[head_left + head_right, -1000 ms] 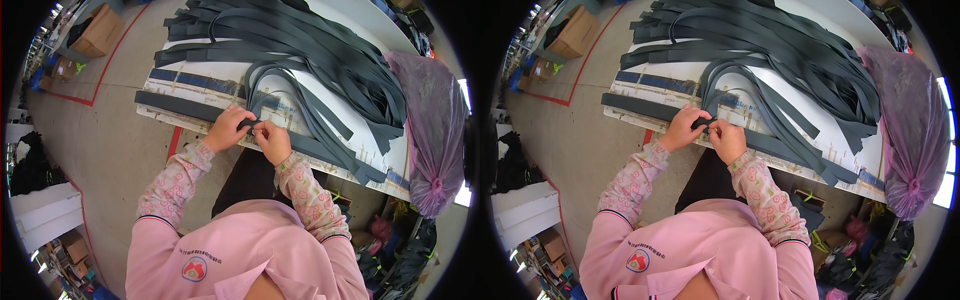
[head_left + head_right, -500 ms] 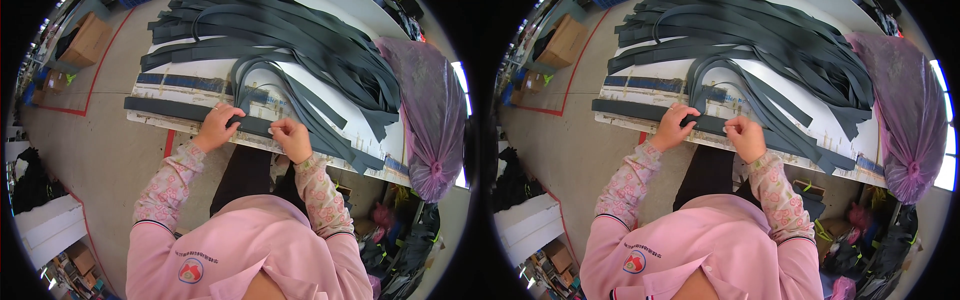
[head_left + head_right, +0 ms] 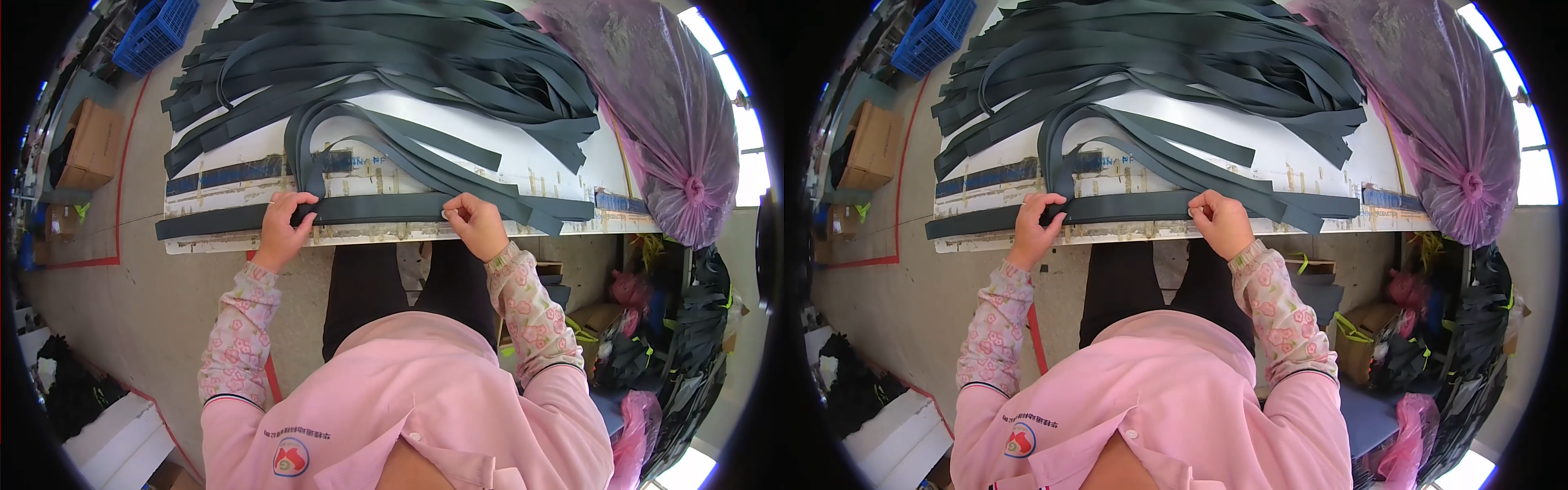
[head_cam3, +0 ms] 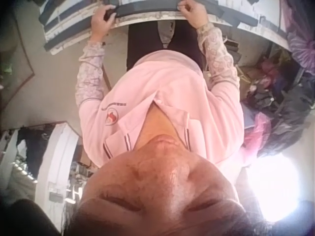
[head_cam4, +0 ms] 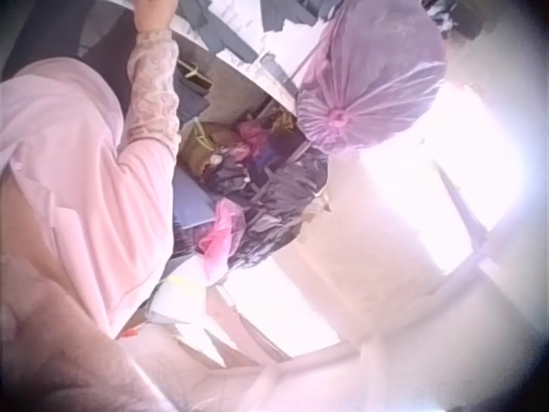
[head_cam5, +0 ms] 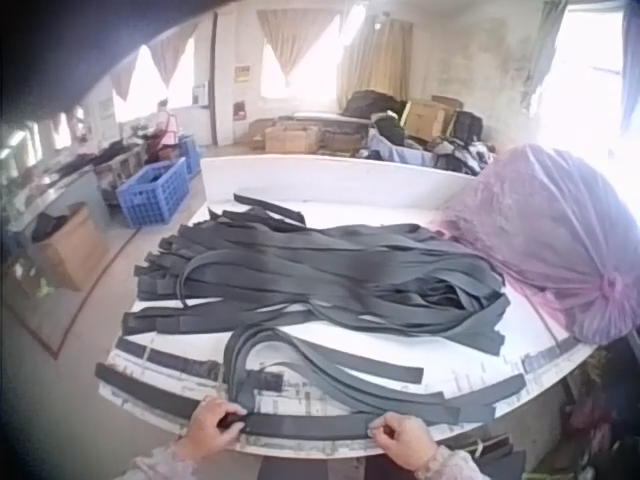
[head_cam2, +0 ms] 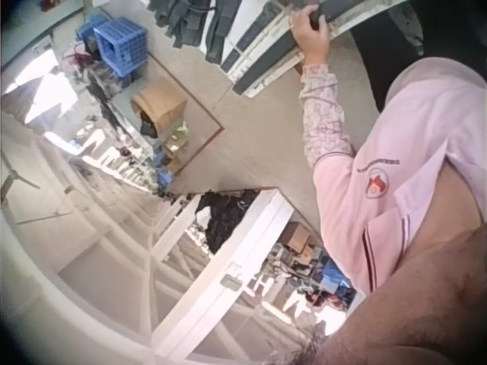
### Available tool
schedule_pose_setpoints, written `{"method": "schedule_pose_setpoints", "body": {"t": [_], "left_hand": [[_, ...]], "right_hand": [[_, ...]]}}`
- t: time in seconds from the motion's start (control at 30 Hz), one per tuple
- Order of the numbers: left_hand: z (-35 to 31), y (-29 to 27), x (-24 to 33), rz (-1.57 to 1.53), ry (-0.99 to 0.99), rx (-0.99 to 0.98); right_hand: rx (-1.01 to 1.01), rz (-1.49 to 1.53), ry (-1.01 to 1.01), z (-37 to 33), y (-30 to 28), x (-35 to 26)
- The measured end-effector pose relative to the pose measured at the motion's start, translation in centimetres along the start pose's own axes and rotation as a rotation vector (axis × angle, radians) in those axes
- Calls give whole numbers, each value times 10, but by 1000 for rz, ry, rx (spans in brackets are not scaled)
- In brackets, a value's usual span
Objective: Sorting and organizing a bundle of black straps at a manufacturing workstation.
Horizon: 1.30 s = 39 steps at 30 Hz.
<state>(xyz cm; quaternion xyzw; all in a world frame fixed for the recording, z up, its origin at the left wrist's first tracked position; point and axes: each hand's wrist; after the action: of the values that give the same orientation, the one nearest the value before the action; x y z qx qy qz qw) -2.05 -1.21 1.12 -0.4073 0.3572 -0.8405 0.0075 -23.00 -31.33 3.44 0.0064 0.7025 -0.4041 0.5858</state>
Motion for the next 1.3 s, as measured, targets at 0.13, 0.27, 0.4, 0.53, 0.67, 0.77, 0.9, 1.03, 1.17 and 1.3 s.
{"method": "schedule_pose_setpoints", "body": {"t": [0.13, 0.27, 0.4, 0.53, 0.67, 0.77, 0.9, 1.03, 1.17, 1.3], "left_hand": [[1, 0, 1, 1, 12, 11], [1, 0, 4, -3, -4, 5], [-1, -1, 6, -6, 2, 10], [-6, -2, 5, 0, -1, 12], [-5, -4, 4, 11, -16, 9], [1, -2, 3, 6, 17, 14], [11, 1, 10, -20, -12, -36], [3, -3, 2, -11, -29, -28], [-6, -8, 1, -11, -39, -40], [-8, -2, -10, -57, -14, -58]], "right_hand": [[20, -10, -24, 0, 3, -4], [6, -61, -19, -1, 3, -6], [53, -83, -114, -3, 7, -5], [54, -88, -98, -6, 10, -5], [72, -142, -141, -3, 15, -4], [-77, -63, 18, 6, -3, -8], [0, 199, 88, 5, -18, -12], [-164, 211, -63, -7, 25, -39], [-384, 208, -172, -20, 83, -50], [-500, 144, -144, -16, 95, -59]]}}
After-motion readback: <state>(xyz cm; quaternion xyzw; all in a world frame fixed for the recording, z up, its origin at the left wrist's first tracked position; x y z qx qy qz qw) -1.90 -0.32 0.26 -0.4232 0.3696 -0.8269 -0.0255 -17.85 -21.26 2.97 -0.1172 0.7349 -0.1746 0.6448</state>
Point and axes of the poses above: each hand's wrist, its own z-axis towards the middle knuckle, its own y-axis out of the palm, x = y × z, and after that the axes turned 9 degrees about x, right-handed
